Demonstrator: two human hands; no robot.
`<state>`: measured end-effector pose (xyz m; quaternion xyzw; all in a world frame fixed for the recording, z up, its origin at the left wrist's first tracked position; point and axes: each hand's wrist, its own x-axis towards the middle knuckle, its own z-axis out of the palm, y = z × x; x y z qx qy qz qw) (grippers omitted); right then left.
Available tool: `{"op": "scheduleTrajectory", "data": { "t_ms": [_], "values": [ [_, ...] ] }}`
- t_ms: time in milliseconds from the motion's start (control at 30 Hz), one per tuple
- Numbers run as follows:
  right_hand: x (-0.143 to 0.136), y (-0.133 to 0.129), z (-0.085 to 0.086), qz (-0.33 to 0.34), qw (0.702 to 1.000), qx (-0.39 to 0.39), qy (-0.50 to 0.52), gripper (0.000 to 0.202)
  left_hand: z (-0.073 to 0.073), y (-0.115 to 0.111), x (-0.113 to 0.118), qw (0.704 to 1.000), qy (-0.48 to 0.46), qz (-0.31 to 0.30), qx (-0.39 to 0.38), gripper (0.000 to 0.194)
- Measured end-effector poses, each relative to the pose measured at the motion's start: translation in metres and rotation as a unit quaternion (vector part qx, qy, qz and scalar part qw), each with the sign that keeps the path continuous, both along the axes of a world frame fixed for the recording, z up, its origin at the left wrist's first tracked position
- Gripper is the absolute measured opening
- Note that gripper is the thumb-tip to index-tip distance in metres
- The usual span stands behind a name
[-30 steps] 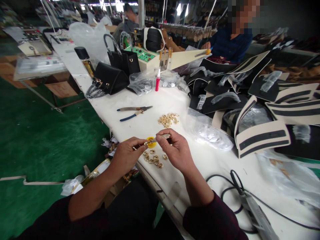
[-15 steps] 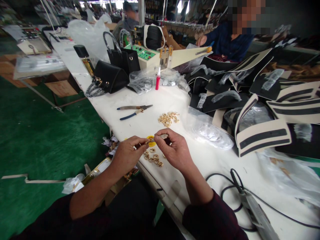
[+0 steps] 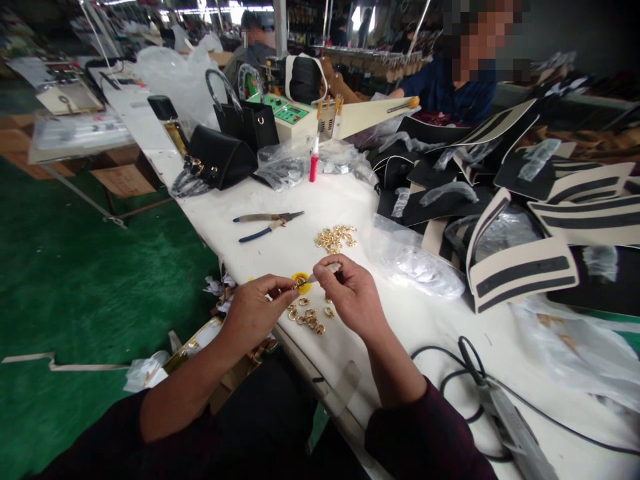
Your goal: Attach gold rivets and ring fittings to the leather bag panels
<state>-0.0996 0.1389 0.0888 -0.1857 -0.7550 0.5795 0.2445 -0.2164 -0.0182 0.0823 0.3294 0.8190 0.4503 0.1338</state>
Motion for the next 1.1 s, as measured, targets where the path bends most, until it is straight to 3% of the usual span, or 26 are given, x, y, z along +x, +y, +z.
{"op": "scheduleTrajectory", "data": {
  "t_ms": [600,767,933,1100],
  "values": [
    [0.003,0.001,0.006,0.001,0.999,0.042,0.026,0.018,0.0,0.0,0.001,1.0,-0.015,0.011,-0.018,0.03],
    [0.006,0.007,0.008,-0.027,0.998,-0.023,0.053,0.021,0.002,0.001,0.0,0.999,-0.004,0.004,-0.039,0.032],
    [0.006,0.032,-0.003,-0.093,0.972,-0.174,0.128,0.024,0.004,0.016,-0.005,0.988,0.067,-0.122,-0.072,0.026],
    [0.008,0.063,-0.025,-0.163,0.908,-0.339,0.183,0.027,0.011,0.054,-0.005,0.913,0.197,-0.274,-0.229,0.026]
  ]
}}
